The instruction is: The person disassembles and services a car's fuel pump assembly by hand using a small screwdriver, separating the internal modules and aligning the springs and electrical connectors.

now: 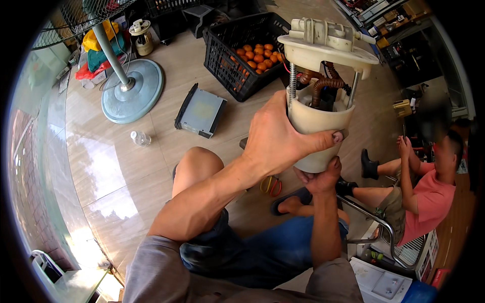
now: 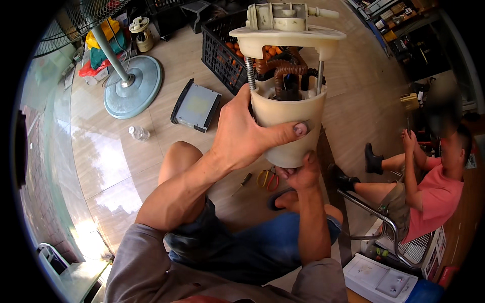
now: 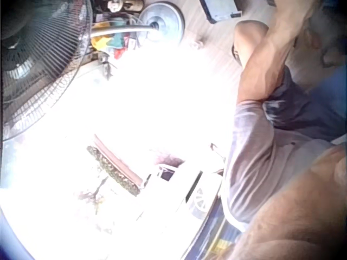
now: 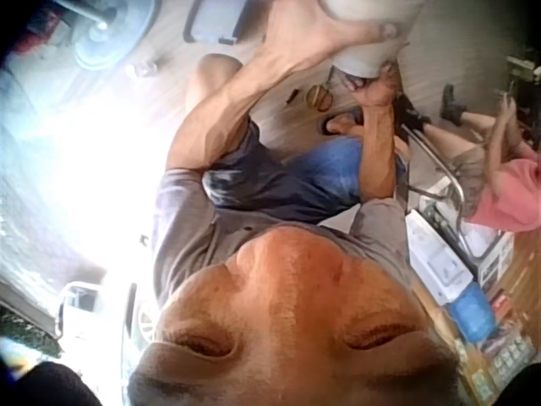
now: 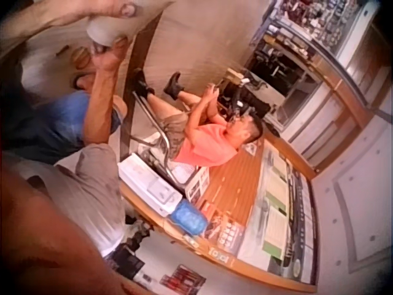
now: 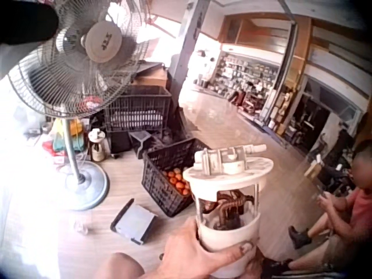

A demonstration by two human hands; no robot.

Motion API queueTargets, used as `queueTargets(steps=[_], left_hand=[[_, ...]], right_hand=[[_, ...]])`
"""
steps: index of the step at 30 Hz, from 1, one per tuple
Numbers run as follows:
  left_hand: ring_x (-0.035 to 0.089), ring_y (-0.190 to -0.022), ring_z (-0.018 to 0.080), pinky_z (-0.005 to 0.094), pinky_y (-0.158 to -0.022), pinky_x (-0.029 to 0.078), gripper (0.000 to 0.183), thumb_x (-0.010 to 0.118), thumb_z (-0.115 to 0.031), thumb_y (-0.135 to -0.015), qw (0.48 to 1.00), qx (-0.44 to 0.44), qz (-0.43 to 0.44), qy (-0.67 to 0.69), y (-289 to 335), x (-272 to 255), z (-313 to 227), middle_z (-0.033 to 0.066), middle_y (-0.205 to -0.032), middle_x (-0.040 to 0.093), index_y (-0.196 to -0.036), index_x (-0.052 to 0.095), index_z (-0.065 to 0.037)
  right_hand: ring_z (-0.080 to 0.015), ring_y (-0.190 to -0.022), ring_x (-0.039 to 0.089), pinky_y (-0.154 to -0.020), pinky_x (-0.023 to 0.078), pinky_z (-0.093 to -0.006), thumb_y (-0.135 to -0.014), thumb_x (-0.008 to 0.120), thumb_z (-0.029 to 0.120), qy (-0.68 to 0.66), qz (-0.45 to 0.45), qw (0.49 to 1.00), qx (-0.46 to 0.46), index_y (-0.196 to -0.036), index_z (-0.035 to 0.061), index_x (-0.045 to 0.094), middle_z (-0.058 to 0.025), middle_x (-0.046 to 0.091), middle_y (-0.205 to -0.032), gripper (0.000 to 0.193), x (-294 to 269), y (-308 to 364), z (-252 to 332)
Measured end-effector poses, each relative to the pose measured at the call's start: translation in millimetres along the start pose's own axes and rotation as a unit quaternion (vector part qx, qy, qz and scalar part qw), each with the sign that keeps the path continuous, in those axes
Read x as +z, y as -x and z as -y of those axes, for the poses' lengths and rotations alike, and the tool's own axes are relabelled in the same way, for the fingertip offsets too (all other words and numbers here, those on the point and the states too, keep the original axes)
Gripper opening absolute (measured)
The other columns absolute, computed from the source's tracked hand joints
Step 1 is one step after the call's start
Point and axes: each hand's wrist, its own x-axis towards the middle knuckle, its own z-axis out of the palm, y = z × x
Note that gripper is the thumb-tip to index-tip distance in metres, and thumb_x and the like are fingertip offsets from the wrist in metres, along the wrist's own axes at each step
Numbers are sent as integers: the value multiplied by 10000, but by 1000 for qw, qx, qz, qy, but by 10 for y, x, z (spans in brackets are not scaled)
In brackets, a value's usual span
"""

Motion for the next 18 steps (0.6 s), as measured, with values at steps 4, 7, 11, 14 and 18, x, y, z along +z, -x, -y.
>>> queueTargets(steps=[4, 7, 11, 14, 18], left_hand=[[675, -980, 239, 341, -868, 528, 889, 889, -521, -607, 1000, -7, -4, -1, -5, -29, 12, 200, -1050, 690, -1152, 552, 95], [667, -1003, 231, 335, -885, 524, 867, 897, -484, -617, 999, -7, 30, -20, -29, -95, 8, 198, -1069, 687, -1161, 565, 105], [653, -1032, 218, 330, -906, 516, 822, 905, -408, -640, 999, 21, 45, -22, -23, -137, -10, 191, -1089, 683, -1187, 573, 109], [639, -1057, 202, 322, -917, 511, 762, 899, -308, -676, 997, 15, 78, -22, -39, -140, 26, 177, -1118, 678, -1225, 565, 100], [646, -1020, 171, 303, -885, 530, 644, 857, -206, -742, 994, -4, 109, 19, -46, -167, 54, 144, -1106, 686, -1237, 567, 87]], right_hand=[[-90, -460, 455, -370, 388, -248, -720, 702, 677, -2, -14, 1000, -4, -1202, 106, 527, -22, 572, -743, 768, 146, -28, 66], [-93, -435, 441, -353, 379, -247, -732, 677, 686, 3, -43, 999, -12, -1195, 100, 528, -24, 570, -739, 761, 247, -31, 104], [-87, -383, 402, -332, 354, -229, -775, 570, 733, -43, -24, 999, -14, -1140, 136, 556, -1, 587, -728, 700, 323, -44, 130], [-96, -376, 389, -330, 332, -232, -803, 516, 743, -94, -6, 996, -11, -1163, 143, 558, -8, 601, -756, 701, 264, -30, 117], [-100, -376, 383, -330, 313, -239, -816, 477, 757, -152, -11, 988, 1, -1195, 143, 558, -10, 628, -821, 726, 297, -23, 97]])
